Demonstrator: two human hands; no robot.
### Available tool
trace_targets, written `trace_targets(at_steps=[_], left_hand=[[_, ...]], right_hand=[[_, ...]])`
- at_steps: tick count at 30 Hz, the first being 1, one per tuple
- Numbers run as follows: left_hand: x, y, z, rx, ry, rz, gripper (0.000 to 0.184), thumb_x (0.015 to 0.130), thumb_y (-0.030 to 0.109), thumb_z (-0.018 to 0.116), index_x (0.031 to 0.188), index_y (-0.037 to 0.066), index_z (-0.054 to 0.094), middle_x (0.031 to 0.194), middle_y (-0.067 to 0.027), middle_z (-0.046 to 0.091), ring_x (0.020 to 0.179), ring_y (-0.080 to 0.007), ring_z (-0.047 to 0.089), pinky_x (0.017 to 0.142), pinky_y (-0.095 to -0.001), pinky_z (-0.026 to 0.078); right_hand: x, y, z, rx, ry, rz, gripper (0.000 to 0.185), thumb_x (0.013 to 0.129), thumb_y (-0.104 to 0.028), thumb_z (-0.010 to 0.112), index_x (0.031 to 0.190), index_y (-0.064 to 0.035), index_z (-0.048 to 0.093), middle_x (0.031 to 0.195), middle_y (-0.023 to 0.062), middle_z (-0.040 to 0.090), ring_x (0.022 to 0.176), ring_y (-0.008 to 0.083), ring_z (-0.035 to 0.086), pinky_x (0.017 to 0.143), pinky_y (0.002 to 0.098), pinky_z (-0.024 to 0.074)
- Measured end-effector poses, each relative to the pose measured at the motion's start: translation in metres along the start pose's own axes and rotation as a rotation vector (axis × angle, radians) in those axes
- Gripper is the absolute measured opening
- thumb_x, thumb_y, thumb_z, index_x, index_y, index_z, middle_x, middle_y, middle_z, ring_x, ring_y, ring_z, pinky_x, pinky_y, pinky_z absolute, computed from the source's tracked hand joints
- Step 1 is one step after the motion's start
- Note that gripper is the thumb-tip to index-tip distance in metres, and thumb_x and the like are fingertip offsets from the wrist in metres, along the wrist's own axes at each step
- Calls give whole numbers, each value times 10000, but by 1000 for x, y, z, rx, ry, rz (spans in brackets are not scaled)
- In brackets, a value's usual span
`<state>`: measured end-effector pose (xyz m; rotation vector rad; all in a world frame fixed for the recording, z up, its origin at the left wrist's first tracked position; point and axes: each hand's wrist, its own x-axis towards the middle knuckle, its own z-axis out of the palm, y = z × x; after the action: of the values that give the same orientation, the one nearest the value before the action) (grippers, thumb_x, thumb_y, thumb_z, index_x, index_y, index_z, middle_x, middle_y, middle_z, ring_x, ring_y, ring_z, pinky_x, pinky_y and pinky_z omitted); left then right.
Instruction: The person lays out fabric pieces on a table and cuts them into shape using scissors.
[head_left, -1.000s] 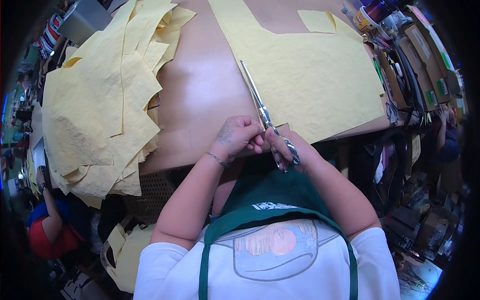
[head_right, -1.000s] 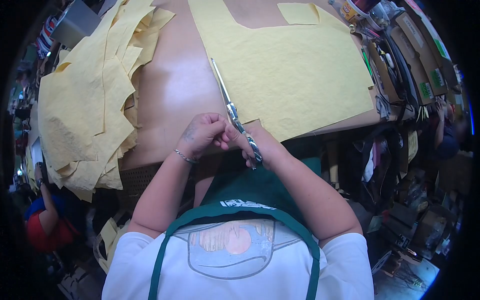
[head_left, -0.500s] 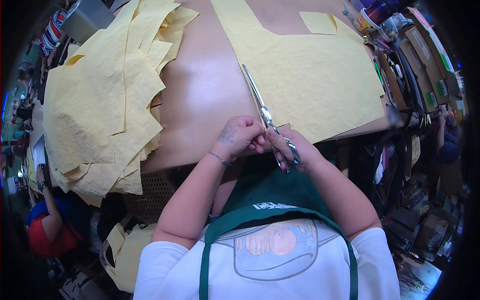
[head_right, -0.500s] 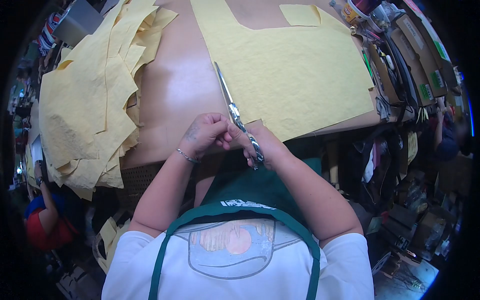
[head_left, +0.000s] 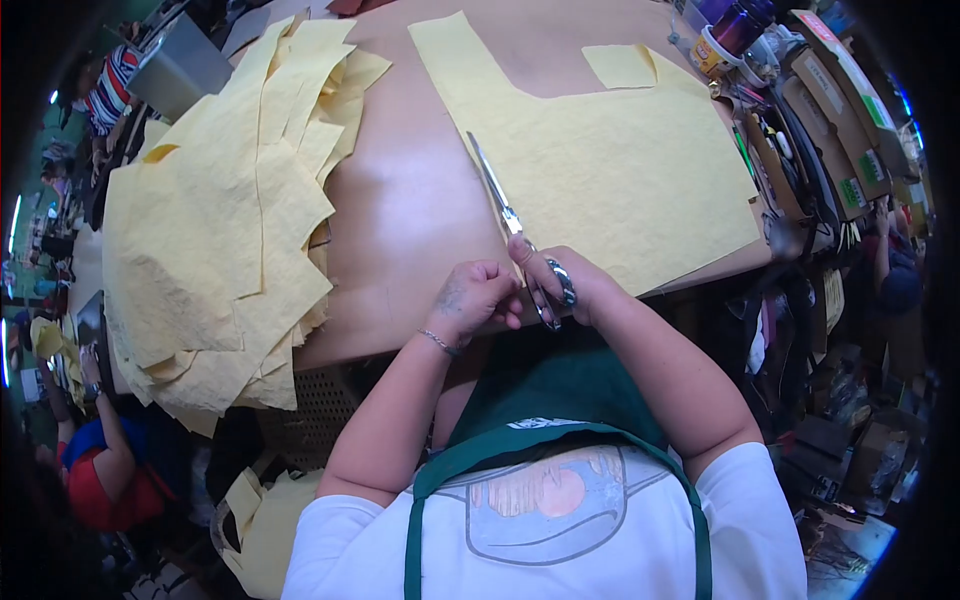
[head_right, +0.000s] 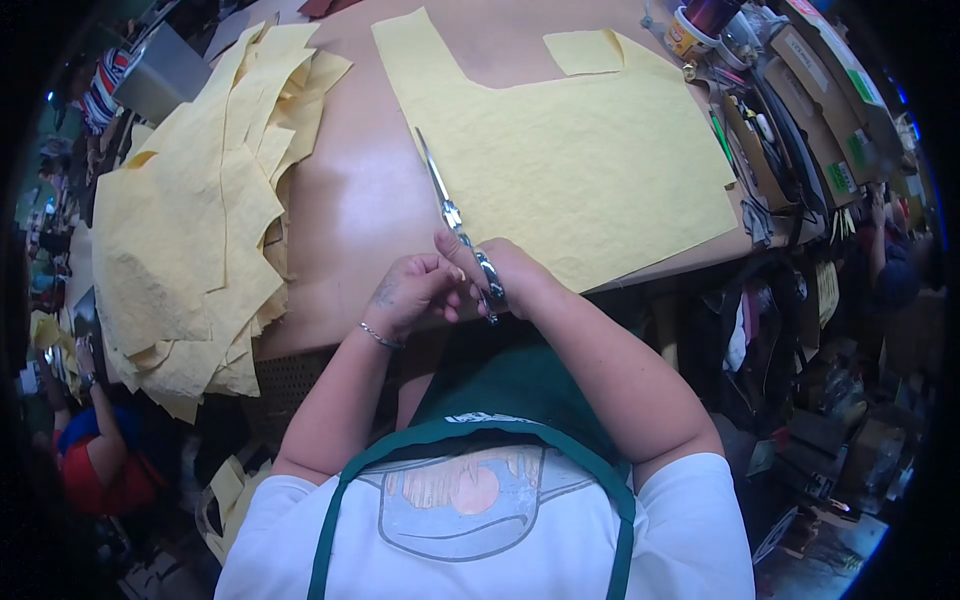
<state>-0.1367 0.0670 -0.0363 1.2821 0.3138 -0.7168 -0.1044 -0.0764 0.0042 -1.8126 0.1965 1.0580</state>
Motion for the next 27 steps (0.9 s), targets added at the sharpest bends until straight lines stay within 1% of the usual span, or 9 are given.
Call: trace_targets(at_steps=[2,5,8,10,13,19,22,25,27], left_hand=[[0,0,0,-14,13,0,124,810,90,476,715,24,520,610,-74,561,458,-132,550,436,-205,440],[-4,3,3,-21,26,7,126,810,97,482,716,25,523,609,-71,560,459,-130,549,433,-198,431],[-1,1,1,30,18,16,143,810,140,500,743,19,537,611,-56,549,470,-126,541,451,-193,415],[-2,2,2,27,28,16,139,805,133,504,745,12,535,610,-61,549,469,-129,541,449,-193,415],[-3,2,2,31,38,12,133,798,125,508,746,6,533,610,-64,550,468,-131,542,448,-192,416],[0,-2,0,12,26,22,127,803,120,494,746,14,537,603,-61,556,470,-128,550,445,-191,421],[-1,-1,1,52,40,16,134,801,140,506,765,17,546,612,-54,557,471,-123,546,453,-185,419],[-3,2,2,74,28,30,145,798,156,514,777,17,550,620,-49,557,476,-119,545,462,-183,419],[-3,2,3,74,24,36,146,796,157,513,775,17,549,621,-48,557,480,-118,546,465,-184,420]], right_hand=[[7,7,0,4,30,-13,660,695,-700,418,548,-58,470,441,23,428,372,111,447,343,230,346],[8,10,-3,-65,49,-48,660,687,-692,445,526,-53,467,427,26,430,362,106,449,332,231,346],[4,9,-2,-73,78,-69,656,680,-685,468,512,-51,463,420,25,428,352,104,446,324,232,344],[6,11,0,-89,109,-87,654,679,-680,479,509,-49,459,420,24,425,347,103,442,324,232,342],[11,16,-2,-65,76,-78,647,681,-669,492,504,-47,450,417,15,415,351,100,442,328,228,342],[10,11,-4,-47,43,-66,686,649,-721,462,488,-55,430,426,29,412,377,116,457,349,244,360],[15,-2,-5,-44,15,-21,718,588,-760,482,516,-46,480,438,41,440,379,129,459,349,252,355],[34,-4,-7,-78,-16,-42,766,557,-810,427,490,-49,482,422,57,452,372,140,461,353,255,345],[40,-7,-8,-81,8,-49,777,543,-827,408,473,-56,480,413,62,454,367,145,461,354,257,347]])
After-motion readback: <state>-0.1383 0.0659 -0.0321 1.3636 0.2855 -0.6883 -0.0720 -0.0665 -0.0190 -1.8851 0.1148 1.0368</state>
